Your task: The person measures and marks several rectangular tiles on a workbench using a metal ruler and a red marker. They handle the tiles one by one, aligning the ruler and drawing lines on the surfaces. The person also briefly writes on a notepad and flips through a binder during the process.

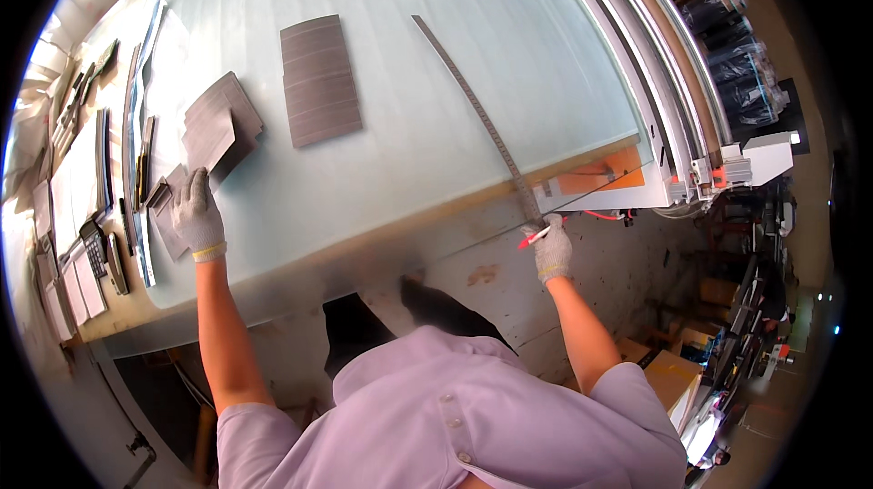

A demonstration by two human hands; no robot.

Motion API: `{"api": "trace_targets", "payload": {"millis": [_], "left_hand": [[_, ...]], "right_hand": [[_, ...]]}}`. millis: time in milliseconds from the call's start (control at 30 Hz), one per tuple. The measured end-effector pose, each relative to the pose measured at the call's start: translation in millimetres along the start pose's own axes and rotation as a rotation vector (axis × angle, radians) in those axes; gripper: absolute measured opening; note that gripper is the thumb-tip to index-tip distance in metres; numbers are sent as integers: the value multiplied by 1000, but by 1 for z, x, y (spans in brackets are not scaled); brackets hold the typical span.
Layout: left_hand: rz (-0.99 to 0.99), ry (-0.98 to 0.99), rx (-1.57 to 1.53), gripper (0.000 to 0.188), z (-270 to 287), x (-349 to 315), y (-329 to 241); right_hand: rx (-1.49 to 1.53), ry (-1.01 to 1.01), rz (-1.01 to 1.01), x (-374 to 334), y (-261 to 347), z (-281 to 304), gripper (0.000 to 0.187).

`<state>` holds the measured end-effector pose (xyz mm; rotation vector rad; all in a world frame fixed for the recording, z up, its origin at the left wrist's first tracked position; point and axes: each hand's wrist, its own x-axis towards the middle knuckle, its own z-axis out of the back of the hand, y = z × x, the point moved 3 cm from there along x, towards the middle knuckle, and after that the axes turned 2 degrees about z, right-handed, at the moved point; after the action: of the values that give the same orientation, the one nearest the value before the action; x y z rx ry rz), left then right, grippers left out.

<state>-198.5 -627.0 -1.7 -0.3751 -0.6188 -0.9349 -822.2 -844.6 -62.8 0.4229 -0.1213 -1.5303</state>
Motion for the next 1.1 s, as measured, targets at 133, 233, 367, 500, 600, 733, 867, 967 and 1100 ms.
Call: {"api": "trace_targets", "payload": {"millis": [133,233,367,500,600,733,867,967,1100], "left_hand": [[-188,-27,-226,19,65,-15,-99],[-287,205,-288,29,66,-86,-147],[-153,526,-390,58,58,-127,-177],[103,495,-214,71,35,-109,-183],[141,551,-184,75,19,-100,-183],[17,617,-308,77,22,-109,-189],[5,645,-365,77,25,-116,-188],[16,668,-364,79,24,-115,-187],[43,695,-369,79,23,-113,-187]], "right_hand": [[-61,49,-94,-24,-87,17,33],[160,47,-179,-21,-136,27,38],[221,-43,266,18,-50,24,48],[529,70,385,49,34,27,53],[684,327,324,62,68,24,50],[540,343,540,70,105,9,44],[320,197,785,77,134,-6,39],[367,227,695,85,140,-19,39],[296,164,737,86,148,-22,41]]}}
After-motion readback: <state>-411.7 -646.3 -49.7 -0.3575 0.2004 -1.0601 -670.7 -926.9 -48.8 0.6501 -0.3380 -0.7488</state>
